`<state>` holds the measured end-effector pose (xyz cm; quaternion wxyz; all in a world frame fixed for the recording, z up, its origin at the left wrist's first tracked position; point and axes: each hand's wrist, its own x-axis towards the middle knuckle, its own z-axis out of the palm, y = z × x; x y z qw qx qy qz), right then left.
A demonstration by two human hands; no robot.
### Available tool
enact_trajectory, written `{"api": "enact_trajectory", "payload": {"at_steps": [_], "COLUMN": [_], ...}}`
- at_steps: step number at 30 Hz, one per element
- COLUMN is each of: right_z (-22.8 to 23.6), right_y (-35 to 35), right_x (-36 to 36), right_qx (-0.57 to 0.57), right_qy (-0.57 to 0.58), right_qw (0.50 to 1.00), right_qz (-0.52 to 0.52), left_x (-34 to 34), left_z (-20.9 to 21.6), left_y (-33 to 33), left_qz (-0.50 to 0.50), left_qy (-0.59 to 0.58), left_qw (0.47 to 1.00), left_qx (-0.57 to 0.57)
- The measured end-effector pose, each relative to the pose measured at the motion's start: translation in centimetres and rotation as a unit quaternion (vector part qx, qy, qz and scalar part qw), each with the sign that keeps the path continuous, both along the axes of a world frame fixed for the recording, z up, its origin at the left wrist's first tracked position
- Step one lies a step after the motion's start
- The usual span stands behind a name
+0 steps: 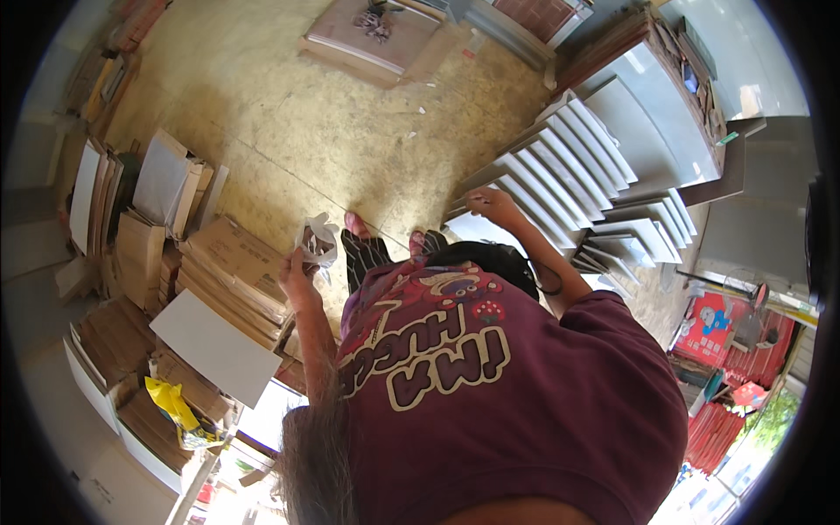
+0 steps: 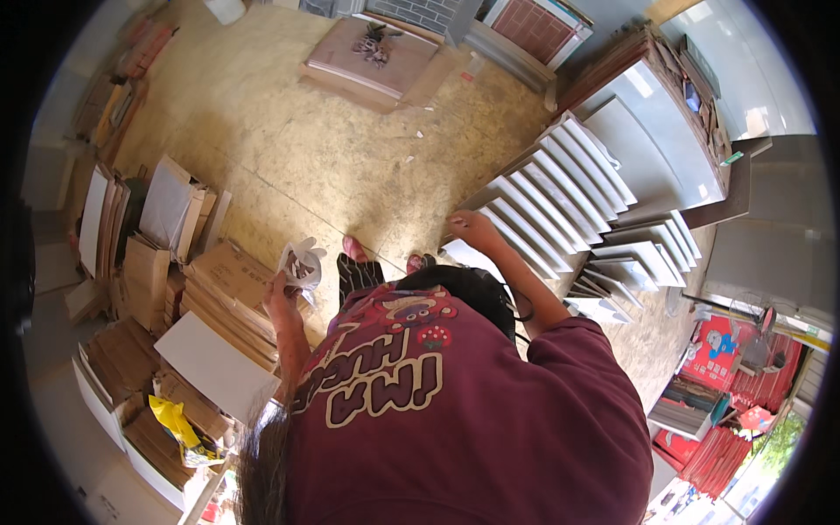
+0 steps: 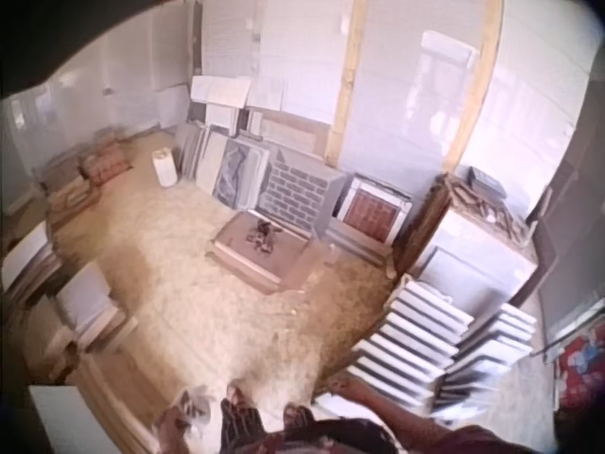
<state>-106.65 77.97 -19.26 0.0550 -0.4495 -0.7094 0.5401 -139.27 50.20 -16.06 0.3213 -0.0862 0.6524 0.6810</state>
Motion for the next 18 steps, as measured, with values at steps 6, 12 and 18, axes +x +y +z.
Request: {"api": "enact_trajectory", "payload": {"at_steps": [6, 12, 18], "right_z": [-0.7, 0.4, 0.3], "right_y": [2.4, 3.3, 3.7], "right_x": [-4.5, -7.9, -8.4], "right_qx": [0.005, 0.024, -0.013], "right_qy": [-0.019, -0.021, -0.060], "right_qw": [0.998, 0.991, 0.984], "right_qz": [-0.053, -0.130, -0.167], "left_x": [-7.4, -15.7, -20.6], "left_z": [0.0, -0.2, -0.4], "left_y": [6.0, 13.4, 22.0], "left_qz": [-0.045, -0.130, -0.208], "left_qy": [-0.004, 0.012, 0.044], "left_qw": [0.999, 0.991, 0.977], "left_qx": [-0.010, 0.007, -0.011]}}
